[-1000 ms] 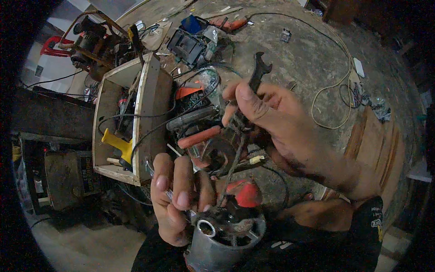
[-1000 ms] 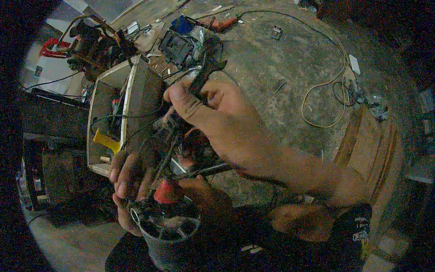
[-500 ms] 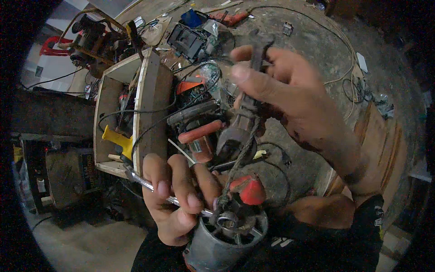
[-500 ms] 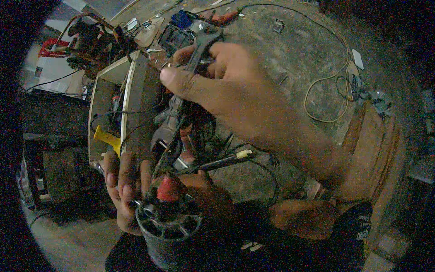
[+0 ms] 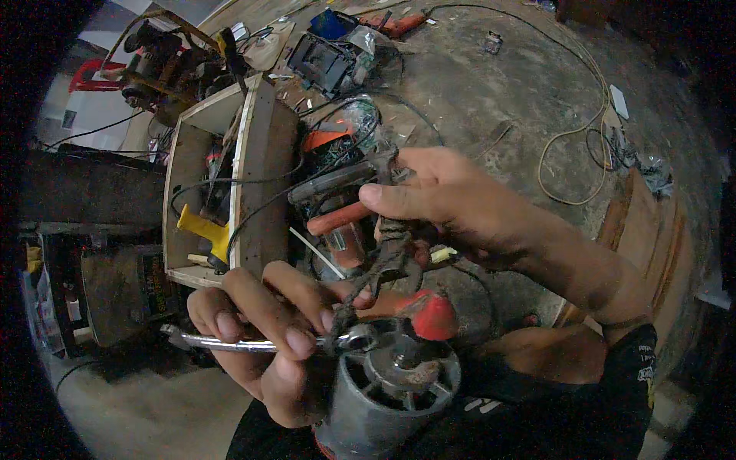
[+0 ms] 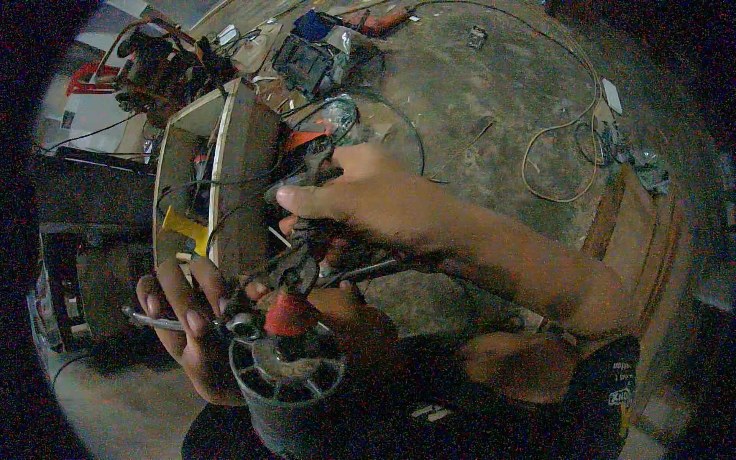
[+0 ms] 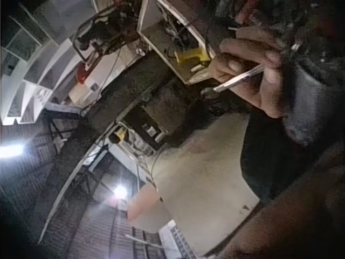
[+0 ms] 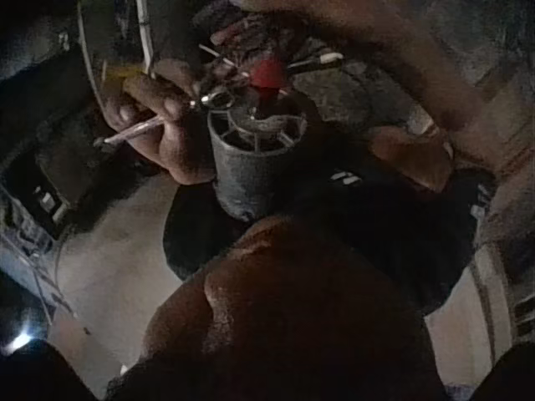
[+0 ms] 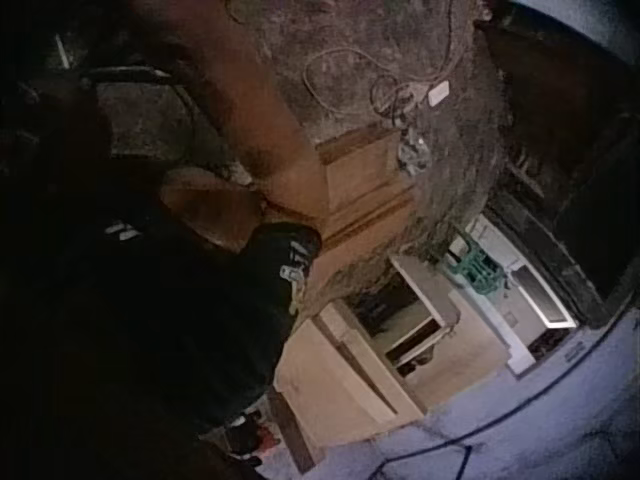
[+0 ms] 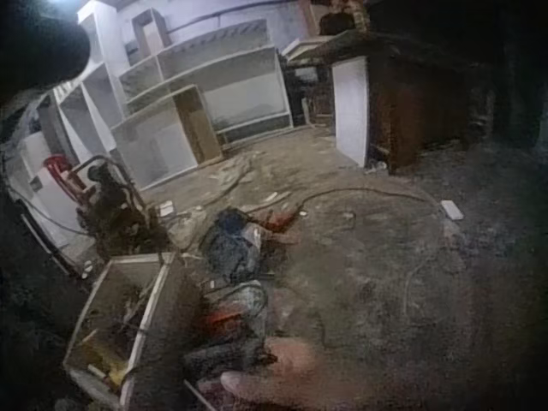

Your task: The person manipulates a small motor by hand, removing a collet and bit before using two wrenches to tighten the assembly.

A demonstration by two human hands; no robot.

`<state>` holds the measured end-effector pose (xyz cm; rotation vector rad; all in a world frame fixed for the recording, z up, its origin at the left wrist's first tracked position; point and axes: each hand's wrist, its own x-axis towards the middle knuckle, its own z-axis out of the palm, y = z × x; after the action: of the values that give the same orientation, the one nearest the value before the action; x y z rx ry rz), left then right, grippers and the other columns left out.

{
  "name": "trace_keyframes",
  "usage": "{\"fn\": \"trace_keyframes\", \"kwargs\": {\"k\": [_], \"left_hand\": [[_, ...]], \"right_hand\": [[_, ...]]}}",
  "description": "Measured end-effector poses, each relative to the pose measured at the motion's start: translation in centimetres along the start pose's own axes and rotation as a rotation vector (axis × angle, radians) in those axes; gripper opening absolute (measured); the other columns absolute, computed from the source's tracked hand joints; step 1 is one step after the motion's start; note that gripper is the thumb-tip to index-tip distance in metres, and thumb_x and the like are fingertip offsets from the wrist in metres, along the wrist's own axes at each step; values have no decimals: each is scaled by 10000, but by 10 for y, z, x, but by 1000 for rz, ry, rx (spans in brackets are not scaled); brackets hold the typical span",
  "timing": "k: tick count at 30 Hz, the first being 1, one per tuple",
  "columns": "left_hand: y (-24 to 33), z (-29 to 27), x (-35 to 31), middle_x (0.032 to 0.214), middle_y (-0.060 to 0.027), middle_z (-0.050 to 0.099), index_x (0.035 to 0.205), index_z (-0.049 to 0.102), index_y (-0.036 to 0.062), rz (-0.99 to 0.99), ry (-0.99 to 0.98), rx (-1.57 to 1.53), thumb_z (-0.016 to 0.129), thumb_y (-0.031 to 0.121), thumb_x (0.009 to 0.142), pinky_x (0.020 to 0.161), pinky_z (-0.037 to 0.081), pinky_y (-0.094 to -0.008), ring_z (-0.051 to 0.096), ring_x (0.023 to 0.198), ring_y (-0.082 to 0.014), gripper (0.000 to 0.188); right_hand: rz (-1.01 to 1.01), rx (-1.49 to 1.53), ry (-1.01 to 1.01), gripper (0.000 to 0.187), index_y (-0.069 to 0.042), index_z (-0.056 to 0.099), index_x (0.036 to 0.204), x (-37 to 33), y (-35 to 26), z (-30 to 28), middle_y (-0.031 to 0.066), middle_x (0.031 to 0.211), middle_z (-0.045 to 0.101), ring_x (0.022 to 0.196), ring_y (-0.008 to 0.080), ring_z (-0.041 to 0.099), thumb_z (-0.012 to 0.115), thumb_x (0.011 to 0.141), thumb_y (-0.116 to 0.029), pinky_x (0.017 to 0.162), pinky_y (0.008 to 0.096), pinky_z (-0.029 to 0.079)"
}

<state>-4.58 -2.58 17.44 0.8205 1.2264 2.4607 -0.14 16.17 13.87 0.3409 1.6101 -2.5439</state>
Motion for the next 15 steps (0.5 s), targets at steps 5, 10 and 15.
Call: {"fn": "trace_keyframes", "kwargs": {"k": [5, 10, 15], "left_hand": [[-6, -4, 2, 723, -91, 512, 1008, 361, 102, 129, -50, 48, 619, 129, 866, 766, 521, -536, 563, 739, -304, 296], [-19, -9, 6, 616, -70, 486, 984, 334, 117, 192, -8, 235, 528, 305, 940, 695, 538, -550, 613, 686, -370, 273], [-14, -44, 27, 751, -167, 508, 956, 406, 115, 156, -511, 345, 440, 463, 934, 697, 529, -533, 599, 768, -394, 349]], "right_hand": [[-15, -47, 20, 476, 21, 463, 1210, -1, -2, 6, 117, 1012, 674, 648, 67, 608, 595, 895, -311, 485, 181, 462], [-58, 27, 89, 354, -5, 468, 1176, -6, -6, 3, 127, 959, 654, 800, 205, 684, 590, 907, -200, 507, 270, 536], [-176, 14, 112, 327, 11, 465, 1150, -5, -15, 9, 141, 935, 654, 721, 205, 683, 582, 906, -173, 491, 270, 534]]}}
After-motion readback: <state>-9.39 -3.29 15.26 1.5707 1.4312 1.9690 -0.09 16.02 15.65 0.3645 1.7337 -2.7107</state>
